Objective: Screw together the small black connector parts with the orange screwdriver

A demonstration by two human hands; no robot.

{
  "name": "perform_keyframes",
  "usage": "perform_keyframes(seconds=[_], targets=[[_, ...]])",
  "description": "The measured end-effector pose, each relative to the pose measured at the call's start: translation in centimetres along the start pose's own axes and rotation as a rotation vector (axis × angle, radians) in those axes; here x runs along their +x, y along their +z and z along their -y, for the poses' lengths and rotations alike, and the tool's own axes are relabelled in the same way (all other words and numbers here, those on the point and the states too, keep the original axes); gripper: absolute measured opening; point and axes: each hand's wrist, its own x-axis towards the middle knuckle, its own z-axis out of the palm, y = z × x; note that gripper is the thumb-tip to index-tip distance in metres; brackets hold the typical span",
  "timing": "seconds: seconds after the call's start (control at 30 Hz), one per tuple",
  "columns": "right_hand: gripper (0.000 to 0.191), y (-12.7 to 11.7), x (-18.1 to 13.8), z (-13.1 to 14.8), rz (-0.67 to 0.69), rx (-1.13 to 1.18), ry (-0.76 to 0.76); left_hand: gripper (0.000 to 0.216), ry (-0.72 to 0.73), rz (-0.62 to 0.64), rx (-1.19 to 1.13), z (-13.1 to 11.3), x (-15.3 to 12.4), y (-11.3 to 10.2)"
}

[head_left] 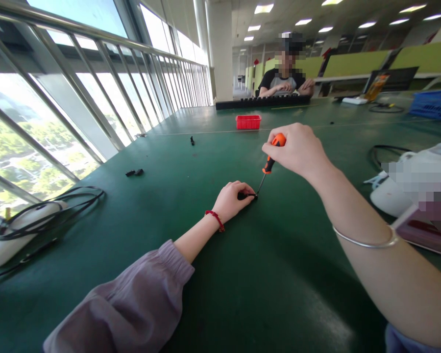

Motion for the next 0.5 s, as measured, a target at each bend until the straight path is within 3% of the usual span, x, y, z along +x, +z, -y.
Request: perform_keyframes(seconds=[0.5], targets=[[0.015, 0.66, -0.06, -0.19, -0.028, 0.013, -0.015, 0.011, -0.002, 0.002, -0.021, -0.08, 0.02, -0.04]])
